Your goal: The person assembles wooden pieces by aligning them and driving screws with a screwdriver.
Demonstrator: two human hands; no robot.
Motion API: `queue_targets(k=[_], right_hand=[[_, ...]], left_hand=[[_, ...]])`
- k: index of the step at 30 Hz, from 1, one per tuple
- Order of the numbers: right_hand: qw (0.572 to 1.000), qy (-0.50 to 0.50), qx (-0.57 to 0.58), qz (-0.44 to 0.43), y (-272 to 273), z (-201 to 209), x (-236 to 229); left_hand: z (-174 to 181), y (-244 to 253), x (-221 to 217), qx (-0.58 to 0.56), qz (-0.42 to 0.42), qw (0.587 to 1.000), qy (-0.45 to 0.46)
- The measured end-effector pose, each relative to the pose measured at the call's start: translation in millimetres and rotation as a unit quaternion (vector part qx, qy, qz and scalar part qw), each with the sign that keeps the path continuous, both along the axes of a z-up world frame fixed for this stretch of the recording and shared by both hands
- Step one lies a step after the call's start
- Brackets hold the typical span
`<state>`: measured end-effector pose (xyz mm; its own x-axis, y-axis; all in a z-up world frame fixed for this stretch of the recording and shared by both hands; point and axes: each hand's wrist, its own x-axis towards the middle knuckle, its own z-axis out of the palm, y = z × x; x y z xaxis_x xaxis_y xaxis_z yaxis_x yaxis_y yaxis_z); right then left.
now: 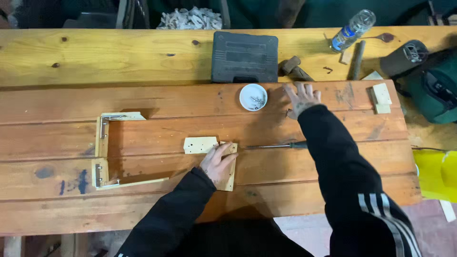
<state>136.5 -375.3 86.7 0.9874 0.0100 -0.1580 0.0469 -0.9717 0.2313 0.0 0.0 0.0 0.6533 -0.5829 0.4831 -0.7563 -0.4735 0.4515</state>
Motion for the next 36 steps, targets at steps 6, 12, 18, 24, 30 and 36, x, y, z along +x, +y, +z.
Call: queue_targets(k=[6,12,18,24,30,36], right_hand=[[0.986,0.159,0.006,-0.041,2,-13,50],[0.983,0.178,0.020,0.028,-7,-19,35],[0.994,0.067,0.045,0.067,-17,-13,-9],[0.980,-0.119,0.054,0.148,-24,-29,-27],[0.950,-0.249,0.009,0.190,-17,-30,-32],[0.930,-0.341,-0.043,0.127,-15,-23,-37]], left_hand=[[20,-6,-5,-0.036,0.040,0.998,-0.015],[11,-1,-5,-0.025,0.032,0.999,-0.003],[3,-4,-2,-0.019,0.023,0.999,-0.037],[31,-5,-2,-0.023,0.046,0.998,-0.026],[26,-4,-5,-0.028,0.045,0.999,-0.012],[19,-3,-5,-0.021,0.030,0.999,0.001]])
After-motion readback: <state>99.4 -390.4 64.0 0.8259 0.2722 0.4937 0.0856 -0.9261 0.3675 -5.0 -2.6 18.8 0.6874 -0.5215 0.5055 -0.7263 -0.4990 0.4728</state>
